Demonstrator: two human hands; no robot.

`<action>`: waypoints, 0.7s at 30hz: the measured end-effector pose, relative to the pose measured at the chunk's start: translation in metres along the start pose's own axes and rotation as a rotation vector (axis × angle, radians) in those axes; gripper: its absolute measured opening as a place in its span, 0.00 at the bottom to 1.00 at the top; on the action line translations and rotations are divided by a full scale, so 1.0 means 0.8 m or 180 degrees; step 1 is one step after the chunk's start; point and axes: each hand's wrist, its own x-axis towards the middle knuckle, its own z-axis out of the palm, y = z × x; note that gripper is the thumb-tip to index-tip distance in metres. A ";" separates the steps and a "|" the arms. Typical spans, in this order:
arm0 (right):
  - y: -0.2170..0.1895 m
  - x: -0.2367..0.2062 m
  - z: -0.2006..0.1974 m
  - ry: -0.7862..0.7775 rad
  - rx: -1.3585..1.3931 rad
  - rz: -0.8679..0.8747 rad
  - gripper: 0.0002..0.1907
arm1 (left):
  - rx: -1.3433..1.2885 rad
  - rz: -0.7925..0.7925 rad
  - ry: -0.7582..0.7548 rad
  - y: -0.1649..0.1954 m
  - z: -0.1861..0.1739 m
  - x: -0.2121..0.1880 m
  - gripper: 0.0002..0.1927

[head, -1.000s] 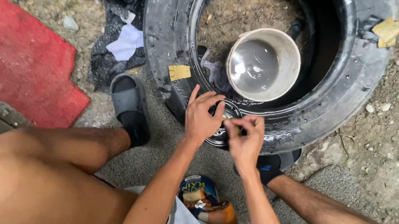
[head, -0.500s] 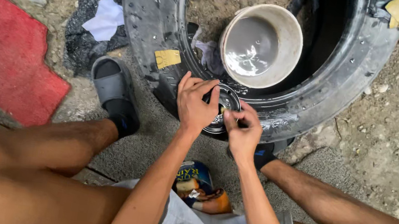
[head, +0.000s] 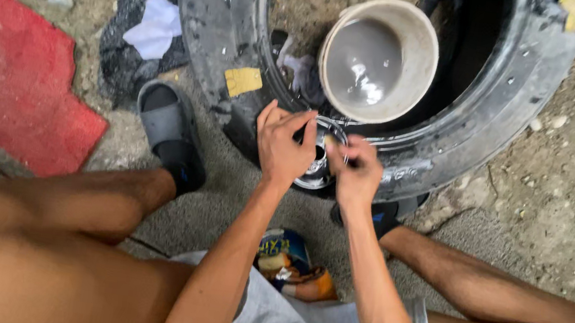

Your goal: The person sits on the ground and scrubs a small metal part with a sponge, repeatedly dipping it into a bucket of water placed inside a tire. The person rotates the part to clean different sides and rinses it in the bucket.

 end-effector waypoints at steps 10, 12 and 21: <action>-0.026 -0.002 -0.002 -0.0090 -0.0405 -0.0078 0.10 | -0.0131 -0.0085 -0.0031 -0.001 -0.003 0.000 0.11; -0.037 -0.021 -0.007 -0.0258 -0.0645 -0.0267 0.11 | -0.0136 -0.0072 -0.0058 -0.002 -0.004 0.002 0.13; -0.056 -0.034 0.012 -0.0381 -0.0350 -0.0009 0.08 | -0.0172 -0.0042 0.0012 0.000 -0.003 -0.001 0.17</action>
